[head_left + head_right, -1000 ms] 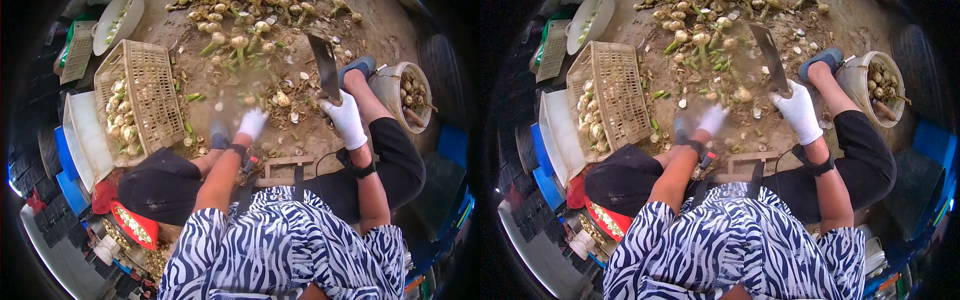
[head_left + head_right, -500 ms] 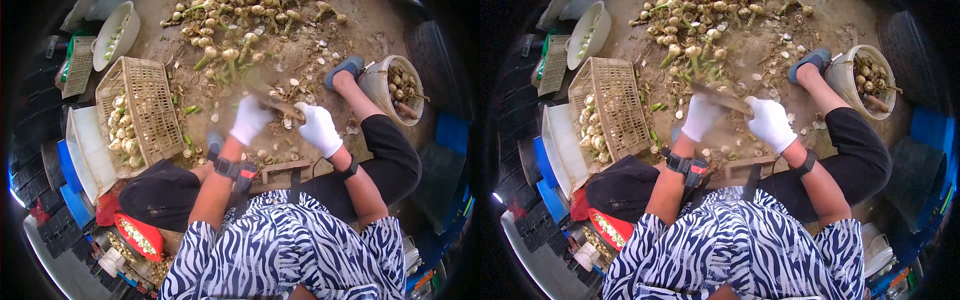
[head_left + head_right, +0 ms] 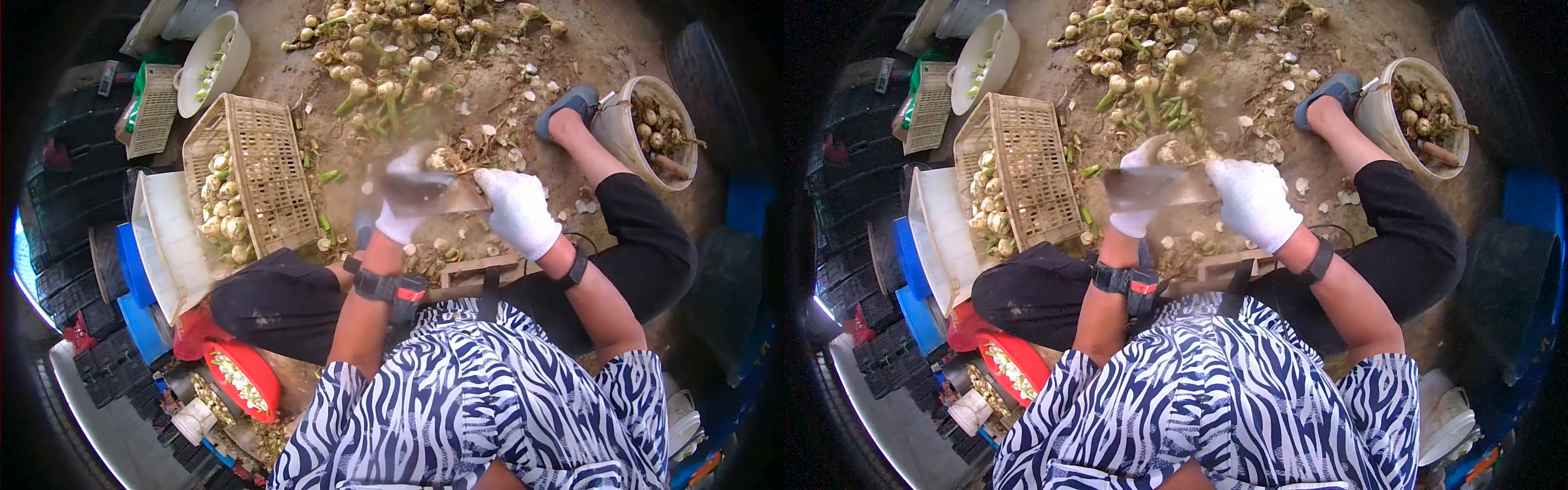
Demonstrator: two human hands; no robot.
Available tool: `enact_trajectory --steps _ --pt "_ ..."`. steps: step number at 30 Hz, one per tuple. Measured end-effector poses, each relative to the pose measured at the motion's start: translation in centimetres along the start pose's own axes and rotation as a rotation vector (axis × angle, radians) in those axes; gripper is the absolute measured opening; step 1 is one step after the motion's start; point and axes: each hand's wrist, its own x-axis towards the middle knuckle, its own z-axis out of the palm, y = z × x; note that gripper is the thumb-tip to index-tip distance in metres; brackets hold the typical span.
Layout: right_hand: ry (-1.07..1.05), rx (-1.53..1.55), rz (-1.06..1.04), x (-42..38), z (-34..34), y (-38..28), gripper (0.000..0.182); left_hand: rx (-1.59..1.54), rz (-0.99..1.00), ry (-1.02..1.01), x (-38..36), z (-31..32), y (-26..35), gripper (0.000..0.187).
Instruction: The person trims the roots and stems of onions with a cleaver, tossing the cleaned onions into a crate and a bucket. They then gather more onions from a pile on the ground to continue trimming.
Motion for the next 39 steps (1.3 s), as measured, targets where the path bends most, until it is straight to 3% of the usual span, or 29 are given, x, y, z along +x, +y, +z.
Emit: enact_trajectory --steps 1,3,4,5,7,8,9,11,12,13,14,15,16,19,21,22,23,25,26,28,29,31,32,33,35,36,37,38,39 --pt "0.009 0.009 0.016 0.1 0.4 0.1 0.036 0.004 -0.003 -0.002 0.6 -0.3 1.8 0.045" --pt "0.106 0.023 -0.019 0.1 1.5 0.9 0.036 -0.093 -0.334 0.018 1.3 -0.7 5.1 0.041" --pt "0.2 0.028 -0.057 0.1 2.2 1.6 0.035 0.171 -0.086 -0.231 1.8 -1.7 4.1 0.041" --pt "0.202 0.028 -0.059 0.6 3.0 3.4 0.035 0.172 -0.084 -0.229 1.2 -1.5 3.8 0.041" --pt "0.18 -0.106 0.271 1.6 4.1 7.7 0.033 -0.03 -0.34 0.073 1.6 -1.7 8.3 0.048" --pt "0.195 -0.135 0.357 2.0 3.8 9.0 0.031 0.022 -0.377 0.061 1.2 -1.9 8.7 0.05" --pt "0.208 -0.171 0.434 2.4 2.8 9.8 0.029 0.025 -0.38 0.073 1.2 -2.3 8.3 0.05" --pt "0.209 -0.144 0.459 2.7 1.5 6.9 0.026 0.348 -0.198 0.117 1.0 -2.4 6.3 0.041" --pt "0.275 0.182 0.356 2.7 2.1 6.7 0.026 0.171 -0.328 0.152 0.2 -2.0 4.0 0.039" --pt "0.339 0.506 0.247 2.7 2.0 5.9 0.026 0.165 -0.321 0.153 0.4 -1.8 3.5 0.039" --pt "0.242 0.795 0.31 2.1 2.1 4.8 0.032 -0.114 -0.4 0.201 0.4 -1.7 3.1 0.035" --pt "0.139 0.781 0.342 1.9 2.0 4.0 0.035 -0.392 -0.477 0.245 0.3 -1.6 2.9 0.032" --pt "0.098 0.73 0.339 1.6 2.2 3.7 0.037 -0.279 -0.493 0.2 0.2 -1.5 2.6 0.027" --pt "0.07 0.573 0.255 1.4 2.3 3.1 0.038 -0.387 -0.418 0.215 0.4 -0.5 2.7 0.024" --pt "-0.184 0.649 0.327 1.9 3.9 3.7 0.033 -0.415 -0.474 0.175 0.1 -2.6 1.9 0.023" --pt "-0.219 0.375 0.29 2.0 5.0 5.0 0.03 -0.441 -0.526 0.139 -0.2 -4.5 0.8 0.023" --pt "-0.266 0.252 0.328 1.8 5.8 6.5 0.031 -0.505 -0.441 0.379 -0.5 -7.0 -1.3 0.026" --pt "-0.022 0.127 0.215 0.9 7.2 8.6 0.023 -0.719 -0.243 0.682 -1.3 -13.7 0.3 0.046" --pt "-0.05 0.262 0.294 0.9 7.0 9.3 0.025 -0.717 -0.255 0.698 -2.0 -13.5 -0.8 0.046" --pt "0.015 0.487 0.332 1.9 5.1 8.3 0.027 -0.362 -0.328 0.574 -3.7 -13.0 -5.9 0.038" --pt "-0.046 0.652 0.477 2.8 2.9 6.3 0.025 -0.186 -0.355 0.505 -3.9 -12.6 -8.5 0.035" --pt "0.022 0.739 0.472 3.3 2.4 5.5 0.023 0.147 -0.404 0.347 -4.1 -11.5 -11.9 0.029" --pt "0.023 0.736 0.48 3.4 2.0 5.2 0.023 0.159 -0.769 0.158 -3.0 -7.9 -11.3 0.017" --pt "0.026 0.773 0.495 3.3 1.4 4.5 0.022 0.187 -0.65 0.308 -4.6 -2.9 -16.0 0.02" --pt "0.017 0.809 0.513 3.2 1.4 4.4 0.022 0.707 -0.81 -0.163 -8.4 4.1 -26.1 0.032" --pt "0.001 0.768 0.543 3.1 1.5 4.6 0.022 0.45 -1.039 0.063 -4.7 4.1 -17.3 0.036" --pt "-0.017 0.726 0.57 2.8 1.5 4.6 0.022 0.539 -1.034 0.023 -5.0 5.4 -18.3 0.036" --pt "0.053 0.689 0.555 2.9 2.1 4.6 0.021 0.468 -1.149 0.08 -4.2 5.6 -16.7 0.036" --pt "0.123 0.537 0.42 2.5 3.4 5.9 0.02 0.289 -1.179 0.15 -5.4 6.3 -18.9 0.035"
